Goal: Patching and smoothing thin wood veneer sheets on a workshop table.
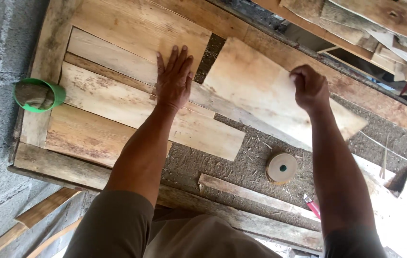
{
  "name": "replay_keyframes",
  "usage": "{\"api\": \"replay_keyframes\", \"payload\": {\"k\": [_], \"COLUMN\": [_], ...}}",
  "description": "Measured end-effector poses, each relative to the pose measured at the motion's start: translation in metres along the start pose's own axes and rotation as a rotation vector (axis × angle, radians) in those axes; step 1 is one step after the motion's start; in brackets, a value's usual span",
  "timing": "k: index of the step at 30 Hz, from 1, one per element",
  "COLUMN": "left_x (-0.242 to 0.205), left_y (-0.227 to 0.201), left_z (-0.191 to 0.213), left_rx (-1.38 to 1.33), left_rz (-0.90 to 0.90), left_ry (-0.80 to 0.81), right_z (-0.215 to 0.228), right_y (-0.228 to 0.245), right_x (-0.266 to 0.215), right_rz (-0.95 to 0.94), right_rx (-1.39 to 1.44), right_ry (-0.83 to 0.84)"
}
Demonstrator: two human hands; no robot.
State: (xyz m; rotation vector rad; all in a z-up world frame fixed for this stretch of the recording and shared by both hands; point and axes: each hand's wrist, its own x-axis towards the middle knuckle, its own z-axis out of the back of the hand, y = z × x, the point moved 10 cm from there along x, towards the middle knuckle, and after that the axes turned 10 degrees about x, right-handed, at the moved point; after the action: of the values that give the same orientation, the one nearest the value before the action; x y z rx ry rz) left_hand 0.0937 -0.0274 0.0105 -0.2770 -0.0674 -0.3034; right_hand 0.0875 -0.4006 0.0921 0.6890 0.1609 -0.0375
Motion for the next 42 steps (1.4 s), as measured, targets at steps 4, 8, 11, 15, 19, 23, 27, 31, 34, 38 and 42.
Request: {"api": "replay_keyframes", "payload": {"k": [4,8,11,15,19,23,27,31,34,38,42], "left_x": [0.000,-0.001,0.000,0.000,0.000,0.001,-0.002,-0.002,0.001,-0.001,-0.001], "left_y": [-0.001,-0.002,-0.003,-0.003,-0.003,-0.003,0.000,-0.002,-0.001,-0.002,0.000], "left_z": [0.003,0.003,0.003,0.000,-0.001,-0.003,-0.005,-0.005,-0.005,-0.006,-0.005], "left_rx": [0.012,0.037,0.045,0.062,0.072,0.083,0.092,0.096,0.107,0.085,0.081], "left_rz": [-0.010,-0.027,-0.028,-0.027,-0.025,-0.024,-0.020,-0.021,-0.019,-0.014,-0.009], "left_ry": [-0.009,-0.026,-0.020,0.004,0.016,-0.003,-0.009,-0.005,-0.013,-0.018,-0.004], "right_z": [-0.013,-0.022,-0.029,-0.034,-0.018,0.033,0.142,0.191,0.204,0.188,0.097], "right_y": [-0.001,-0.005,-0.014,-0.022,0.012,0.054,-0.015,-0.018,-0.018,-0.029,-0.116], "right_x": [0.034,0.051,0.057,0.057,0.047,0.009,-0.080,-0.165,-0.198,-0.230,-0.244], "right_rz": [0.010,0.057,0.063,0.012,0.041,0.026,0.309,0.127,0.084,-0.019,-0.309], "right_rx": [0.026,0.031,0.063,0.069,0.040,0.071,0.313,0.574,0.839,1.236,1.624], "right_ry": [0.010,-0.018,-0.023,-0.036,-0.032,0.012,-0.174,-0.360,-0.540,-0.770,-0.898]}}
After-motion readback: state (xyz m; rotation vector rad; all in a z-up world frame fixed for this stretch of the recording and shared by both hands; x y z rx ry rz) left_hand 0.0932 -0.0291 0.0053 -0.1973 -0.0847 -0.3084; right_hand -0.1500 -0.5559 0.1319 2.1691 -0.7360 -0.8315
